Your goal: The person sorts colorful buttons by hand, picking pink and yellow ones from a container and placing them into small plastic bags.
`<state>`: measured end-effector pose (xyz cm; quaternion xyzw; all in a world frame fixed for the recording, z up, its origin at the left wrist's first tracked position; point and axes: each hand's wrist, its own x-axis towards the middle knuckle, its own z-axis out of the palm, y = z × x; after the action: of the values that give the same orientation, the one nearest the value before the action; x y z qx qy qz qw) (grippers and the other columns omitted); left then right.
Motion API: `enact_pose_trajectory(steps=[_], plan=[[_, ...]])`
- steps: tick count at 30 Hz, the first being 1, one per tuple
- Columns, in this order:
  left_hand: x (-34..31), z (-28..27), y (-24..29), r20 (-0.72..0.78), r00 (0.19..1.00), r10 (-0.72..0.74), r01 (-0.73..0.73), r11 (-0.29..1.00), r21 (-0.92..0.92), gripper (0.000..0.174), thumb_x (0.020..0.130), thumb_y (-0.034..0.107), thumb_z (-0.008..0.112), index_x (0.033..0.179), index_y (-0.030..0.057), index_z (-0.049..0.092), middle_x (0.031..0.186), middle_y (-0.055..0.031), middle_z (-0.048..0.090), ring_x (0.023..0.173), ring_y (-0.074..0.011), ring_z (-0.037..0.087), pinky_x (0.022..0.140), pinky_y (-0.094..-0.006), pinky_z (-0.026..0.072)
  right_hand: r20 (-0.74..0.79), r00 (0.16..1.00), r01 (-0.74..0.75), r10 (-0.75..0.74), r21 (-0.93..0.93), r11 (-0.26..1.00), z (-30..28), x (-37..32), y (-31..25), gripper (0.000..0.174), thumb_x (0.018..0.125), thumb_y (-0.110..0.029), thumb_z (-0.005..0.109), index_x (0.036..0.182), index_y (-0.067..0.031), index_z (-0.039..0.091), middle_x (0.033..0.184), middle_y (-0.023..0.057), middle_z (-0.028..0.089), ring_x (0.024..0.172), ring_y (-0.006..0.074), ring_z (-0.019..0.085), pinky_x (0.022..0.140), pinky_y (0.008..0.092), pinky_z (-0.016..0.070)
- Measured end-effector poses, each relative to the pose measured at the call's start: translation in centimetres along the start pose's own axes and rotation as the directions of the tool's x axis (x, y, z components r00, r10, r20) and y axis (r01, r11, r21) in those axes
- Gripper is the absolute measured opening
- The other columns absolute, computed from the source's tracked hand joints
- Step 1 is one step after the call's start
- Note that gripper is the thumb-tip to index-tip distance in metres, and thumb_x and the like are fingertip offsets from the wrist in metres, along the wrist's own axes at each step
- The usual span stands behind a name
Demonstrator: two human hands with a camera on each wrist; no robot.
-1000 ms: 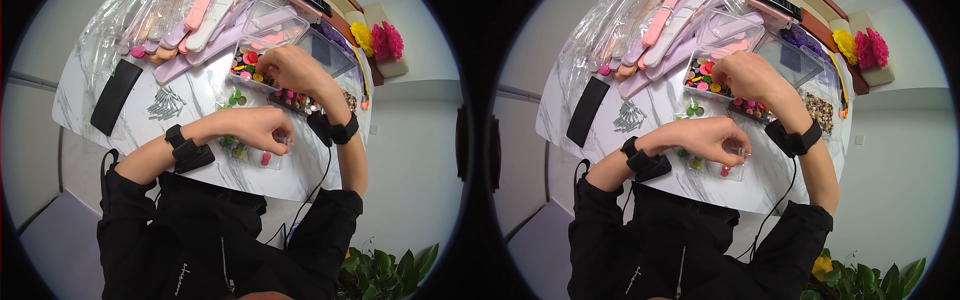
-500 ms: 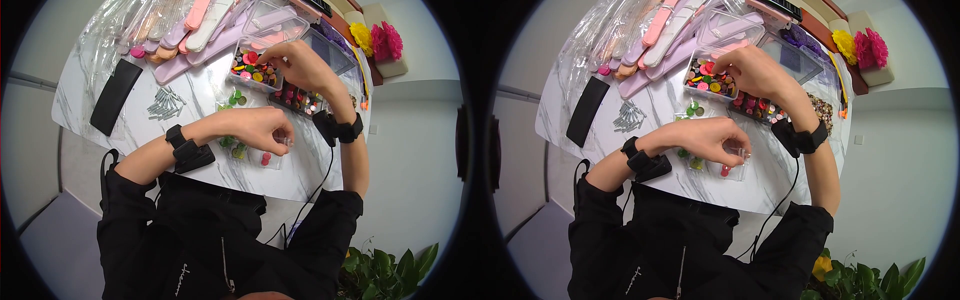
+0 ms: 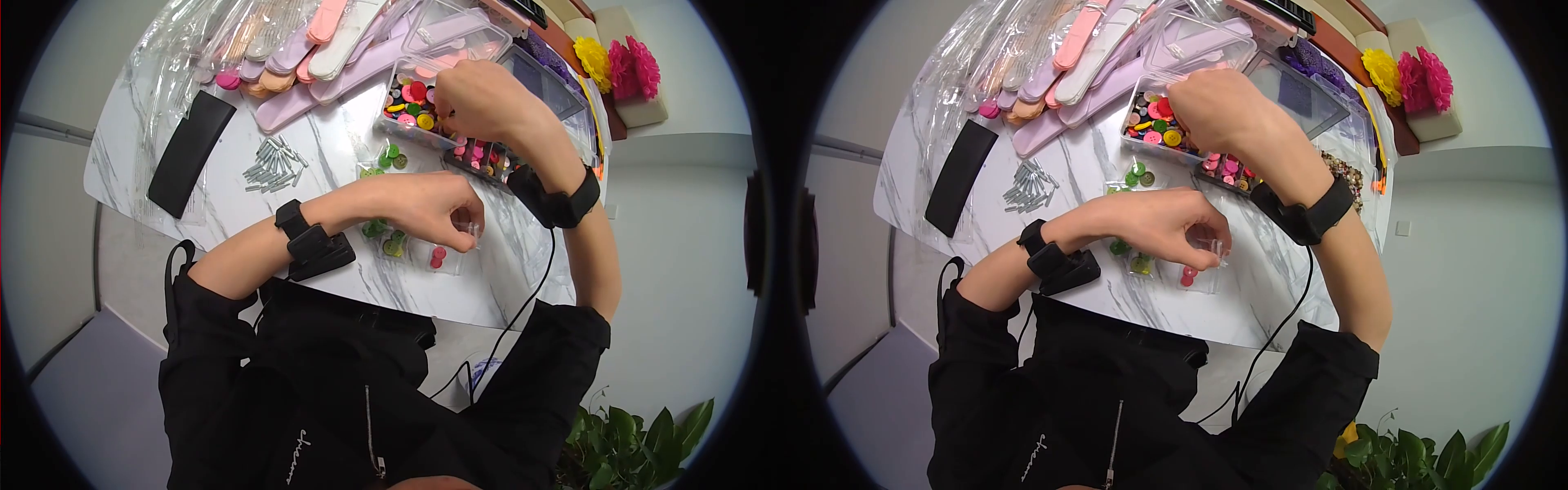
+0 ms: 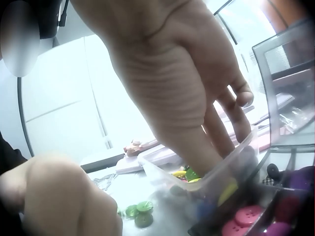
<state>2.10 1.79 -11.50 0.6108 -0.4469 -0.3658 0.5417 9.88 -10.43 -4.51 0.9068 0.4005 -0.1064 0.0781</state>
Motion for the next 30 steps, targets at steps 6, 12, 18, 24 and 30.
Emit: enact_pose_trajectory(steps=[6,12,18,24,30], plan=[[-0.1,-0.2,0.4,0.021,1.0,-0.023,0.022,0.999,0.032,0.029,0.08,0.015,0.061,0.097,-0.0076,0.064,0.071,-0.0097,0.069,0.065,-0.0163,0.064,0.066,-0.0298,0.0506,-0.134,0.989,0.042,-0.068,-0.19,0.981,1.6,0.1,0.6,0.007,0.072,-0.007,0.064,0.074,-0.0043,0.07,0.076,0.0152,0.066,0.078,0.0326,0.065,0.069,0.0409,0.0509],[0.0,0.0,0.0,-0.012,1.0,-0.014,0.015,0.998,0.061,0.03,0.078,0.018,0.063,0.095,-0.0065,0.066,0.073,-0.0118,0.069,0.068,-0.0184,0.065,0.067,-0.0302,0.0508,-0.234,0.97,0.085,-0.062,0.089,0.992,1.1,0.0,1.2,0.011,0.076,-0.009,0.064,0.083,-0.0014,0.068,0.079,0.0158,0.066,0.075,0.0335,0.064,0.068,0.0409,0.0508],[0.1,0.1,0.1,-0.014,0.998,-0.061,0.061,0.998,-0.001,0.033,0.074,0.023,0.066,0.092,-0.0046,0.069,0.078,-0.0146,0.069,0.073,-0.0228,0.066,0.071,-0.0319,0.0521,-0.443,0.896,0.133,-0.04,0.18,0.975,2.7,2.2,0.5,0.013,0.079,-0.01,0.064,0.087,0.0006,0.066,0.077,0.0153,0.065,0.074,0.034,0.063,0.068,0.0411,0.0498],[0.0,0.1,-0.1,-0.014,1.0,0.01,-0.009,0.999,0.048,0.03,0.078,0.017,0.063,0.095,-0.0072,0.065,0.068,-0.0114,0.066,0.062,-0.0176,0.063,0.062,-0.0309,0.0485,-0.334,0.942,0.04,0.017,0.162,0.986,4.1,2.9,-0.3,0.014,0.079,-0.01,0.064,0.088,0.0006,0.067,0.077,0.0172,0.064,0.075,0.0351,0.063,0.07,0.0417,0.0498],[0.1,0.0,-0.1,-0.007,0.998,-0.058,0.059,0.998,0.035,0.031,0.074,0.022,0.066,0.089,-0.0046,0.069,0.078,-0.0142,0.069,0.073,-0.0224,0.067,0.07,-0.0318,0.0522,-0.284,0.958,0.027,0.048,0.255,0.967,3.8,2.7,-0.3,0.017,0.08,-0.009,0.062,0.092,0.0002,0.069,0.082,0.0194,0.066,0.078,0.0364,0.064,0.072,0.0419,0.0508]])
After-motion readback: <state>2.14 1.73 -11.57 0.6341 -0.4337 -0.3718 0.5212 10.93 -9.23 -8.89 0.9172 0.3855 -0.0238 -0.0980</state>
